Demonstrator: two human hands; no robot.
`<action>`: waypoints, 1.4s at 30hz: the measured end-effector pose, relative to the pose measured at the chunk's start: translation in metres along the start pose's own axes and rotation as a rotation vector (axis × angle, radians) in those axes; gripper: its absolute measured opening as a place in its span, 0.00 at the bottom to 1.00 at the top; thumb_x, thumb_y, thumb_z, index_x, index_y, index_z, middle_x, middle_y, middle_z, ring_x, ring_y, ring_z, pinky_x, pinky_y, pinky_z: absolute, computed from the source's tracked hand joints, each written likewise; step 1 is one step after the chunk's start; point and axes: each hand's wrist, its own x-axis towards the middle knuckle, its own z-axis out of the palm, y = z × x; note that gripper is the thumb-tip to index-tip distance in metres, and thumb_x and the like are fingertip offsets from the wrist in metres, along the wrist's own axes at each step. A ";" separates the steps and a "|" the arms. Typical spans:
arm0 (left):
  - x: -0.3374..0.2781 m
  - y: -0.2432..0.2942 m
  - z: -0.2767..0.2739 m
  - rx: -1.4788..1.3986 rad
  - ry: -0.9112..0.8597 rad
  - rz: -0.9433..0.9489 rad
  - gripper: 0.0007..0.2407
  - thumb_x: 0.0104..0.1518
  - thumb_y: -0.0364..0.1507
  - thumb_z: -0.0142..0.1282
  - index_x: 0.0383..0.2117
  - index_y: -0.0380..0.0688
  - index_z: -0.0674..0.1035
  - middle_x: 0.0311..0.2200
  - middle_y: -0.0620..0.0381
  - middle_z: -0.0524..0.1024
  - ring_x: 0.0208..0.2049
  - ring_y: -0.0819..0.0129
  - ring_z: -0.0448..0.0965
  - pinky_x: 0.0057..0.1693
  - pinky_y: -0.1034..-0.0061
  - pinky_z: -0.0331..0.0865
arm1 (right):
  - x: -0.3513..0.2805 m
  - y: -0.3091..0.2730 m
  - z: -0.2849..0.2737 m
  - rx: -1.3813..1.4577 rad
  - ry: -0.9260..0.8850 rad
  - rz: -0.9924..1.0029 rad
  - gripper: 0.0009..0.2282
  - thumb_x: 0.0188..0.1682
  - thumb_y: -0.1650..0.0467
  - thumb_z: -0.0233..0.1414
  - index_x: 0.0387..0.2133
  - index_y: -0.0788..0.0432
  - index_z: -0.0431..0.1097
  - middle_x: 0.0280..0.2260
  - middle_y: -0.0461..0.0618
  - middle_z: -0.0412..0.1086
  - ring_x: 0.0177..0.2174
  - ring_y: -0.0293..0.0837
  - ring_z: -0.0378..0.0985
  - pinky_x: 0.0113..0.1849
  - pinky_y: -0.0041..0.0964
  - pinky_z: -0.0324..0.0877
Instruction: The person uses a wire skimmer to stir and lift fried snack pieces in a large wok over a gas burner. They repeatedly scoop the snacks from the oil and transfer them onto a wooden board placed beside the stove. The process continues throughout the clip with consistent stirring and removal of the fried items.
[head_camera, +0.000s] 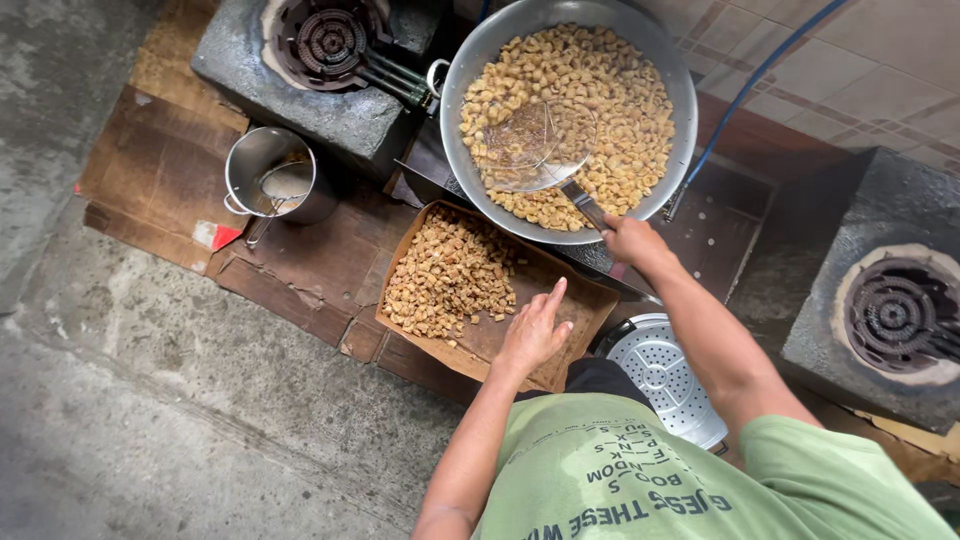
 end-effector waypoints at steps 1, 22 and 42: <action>-0.001 0.000 0.001 -0.008 0.011 0.018 0.35 0.57 0.34 0.58 0.72 0.53 0.54 0.55 0.42 0.71 0.53 0.43 0.74 0.60 0.55 0.67 | -0.008 0.007 -0.003 -0.007 -0.024 0.024 0.24 0.53 0.62 0.47 0.65 0.43 0.63 0.44 0.64 0.78 0.46 0.61 0.81 0.50 0.52 0.72; 0.003 0.004 0.007 0.037 -0.096 0.068 0.34 0.57 0.36 0.56 0.72 0.56 0.54 0.57 0.44 0.70 0.55 0.43 0.73 0.59 0.52 0.67 | -0.069 0.052 0.010 -0.100 0.030 0.080 0.23 0.54 0.60 0.47 0.65 0.42 0.62 0.49 0.63 0.74 0.50 0.63 0.77 0.51 0.54 0.71; 0.075 0.041 0.002 0.092 -0.129 0.151 0.33 0.58 0.35 0.57 0.71 0.53 0.56 0.54 0.43 0.71 0.53 0.43 0.73 0.58 0.52 0.67 | 0.013 0.096 0.010 0.430 0.199 0.223 0.25 0.52 0.61 0.51 0.64 0.51 0.64 0.32 0.63 0.78 0.25 0.53 0.82 0.38 0.46 0.75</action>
